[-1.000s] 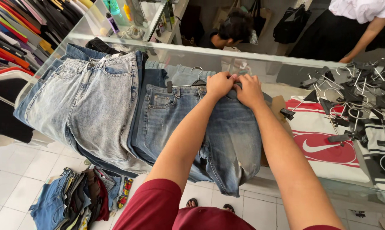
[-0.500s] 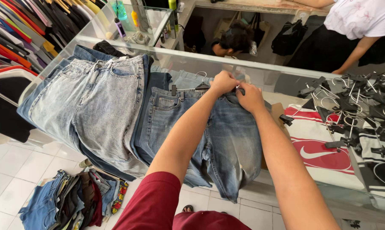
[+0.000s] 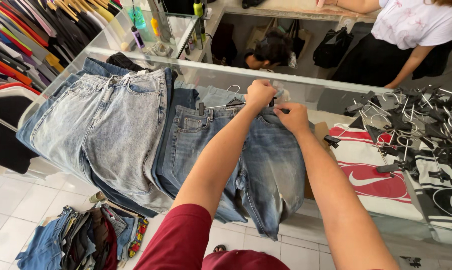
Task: The person hangs pairs of denim jeans and shorts onto hangers. They pick up a hanger, clip it onto the waistband of the clothing item placed on a glass counter, and then hang the item onto a clothing rack.
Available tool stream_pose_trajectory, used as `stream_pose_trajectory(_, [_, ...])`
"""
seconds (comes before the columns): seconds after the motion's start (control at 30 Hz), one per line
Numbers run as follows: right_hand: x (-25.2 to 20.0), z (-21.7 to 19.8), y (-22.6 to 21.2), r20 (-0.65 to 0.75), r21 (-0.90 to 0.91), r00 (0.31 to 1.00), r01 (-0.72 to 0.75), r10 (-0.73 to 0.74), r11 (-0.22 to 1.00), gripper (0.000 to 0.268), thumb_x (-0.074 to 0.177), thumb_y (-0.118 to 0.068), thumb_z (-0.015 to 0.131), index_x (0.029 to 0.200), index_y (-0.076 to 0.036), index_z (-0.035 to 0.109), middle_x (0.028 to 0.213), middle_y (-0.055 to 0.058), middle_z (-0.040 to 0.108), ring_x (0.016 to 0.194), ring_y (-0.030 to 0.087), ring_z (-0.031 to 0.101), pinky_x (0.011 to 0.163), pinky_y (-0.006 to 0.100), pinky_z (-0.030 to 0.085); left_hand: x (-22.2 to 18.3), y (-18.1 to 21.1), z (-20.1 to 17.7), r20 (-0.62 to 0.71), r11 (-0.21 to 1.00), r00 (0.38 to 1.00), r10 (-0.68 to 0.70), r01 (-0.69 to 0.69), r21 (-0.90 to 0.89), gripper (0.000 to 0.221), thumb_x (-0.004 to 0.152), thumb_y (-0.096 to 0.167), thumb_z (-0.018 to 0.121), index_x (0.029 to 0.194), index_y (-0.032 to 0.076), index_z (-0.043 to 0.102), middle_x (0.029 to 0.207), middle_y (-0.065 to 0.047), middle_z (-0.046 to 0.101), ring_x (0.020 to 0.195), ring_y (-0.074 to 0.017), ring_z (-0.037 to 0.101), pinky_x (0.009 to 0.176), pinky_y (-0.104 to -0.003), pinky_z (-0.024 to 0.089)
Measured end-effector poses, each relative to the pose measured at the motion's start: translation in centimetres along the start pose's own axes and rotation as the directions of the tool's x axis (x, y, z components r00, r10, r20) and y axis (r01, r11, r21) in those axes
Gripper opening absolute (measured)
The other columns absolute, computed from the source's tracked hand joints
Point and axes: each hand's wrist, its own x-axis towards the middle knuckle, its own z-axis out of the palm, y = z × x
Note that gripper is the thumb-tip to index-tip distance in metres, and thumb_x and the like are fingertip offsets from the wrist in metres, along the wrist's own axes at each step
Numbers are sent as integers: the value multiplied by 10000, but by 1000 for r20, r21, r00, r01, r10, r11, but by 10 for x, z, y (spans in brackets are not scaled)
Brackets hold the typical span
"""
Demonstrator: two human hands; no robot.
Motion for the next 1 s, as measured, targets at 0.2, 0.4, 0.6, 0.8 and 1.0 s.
stream_pose_trajectory(0.2, [-2, -2, -7, 2, 41, 998, -68, 68, 997, 186, 793, -260, 854, 969, -217, 809, 926, 56, 774, 1020, 308, 717, 888, 416, 561, -5, -7, 5, 13, 999, 1000, 27, -28, 40, 93, 783, 320, 726, 722, 250, 718, 808, -43, 741, 1011, -327, 729, 936, -371, 467])
stream_pose_trajectory(0.4, [5, 2, 4, 28, 37, 994, -110, 109, 993, 211, 768, -351, 853, 933, -242, 778, 874, 33, 760, 988, 274, 712, 874, 416, 552, -14, -4, 4, 85, 984, 996, 16, -31, 175, 62, 821, 314, 691, 809, 274, 738, 1000, -73, 772, 1157, -323, 696, 1061, -395, 417])
stream_pose_trajectory(0.6, [11, 0, 10, 65, 100, 985, -166, 160, 981, 225, 758, -372, 859, 937, -271, 765, 847, -26, 762, 891, 107, 698, 839, 307, 524, -11, -7, 8, 83, 982, 996, 23, -38, 185, 99, 775, 280, 617, 772, 272, 715, 960, -70, 763, 1109, -327, 713, 1028, -374, 437])
stream_pose_trajectory(0.8, [7, -6, 6, 81, 196, 981, -187, 174, 963, 274, 745, -334, 888, 960, -233, 750, 855, -17, 770, 845, 71, 668, 795, 262, 501, 18, -24, 21, 109, 964, 994, 32, -59, 257, 113, 755, 374, 682, 817, 307, 749, 1019, -76, 773, 1112, -308, 718, 982, -382, 531])
stream_pose_trajectory(1.0, [8, -8, 1, 63, 138, 978, -205, 198, 969, 318, 714, -390, 905, 930, -246, 722, 884, -43, 771, 904, 105, 696, 830, 271, 508, 30, -33, 32, 117, 968, 993, 20, -49, 246, 161, 744, 378, 704, 860, 288, 772, 1059, -107, 771, 1134, -316, 713, 982, -392, 550])
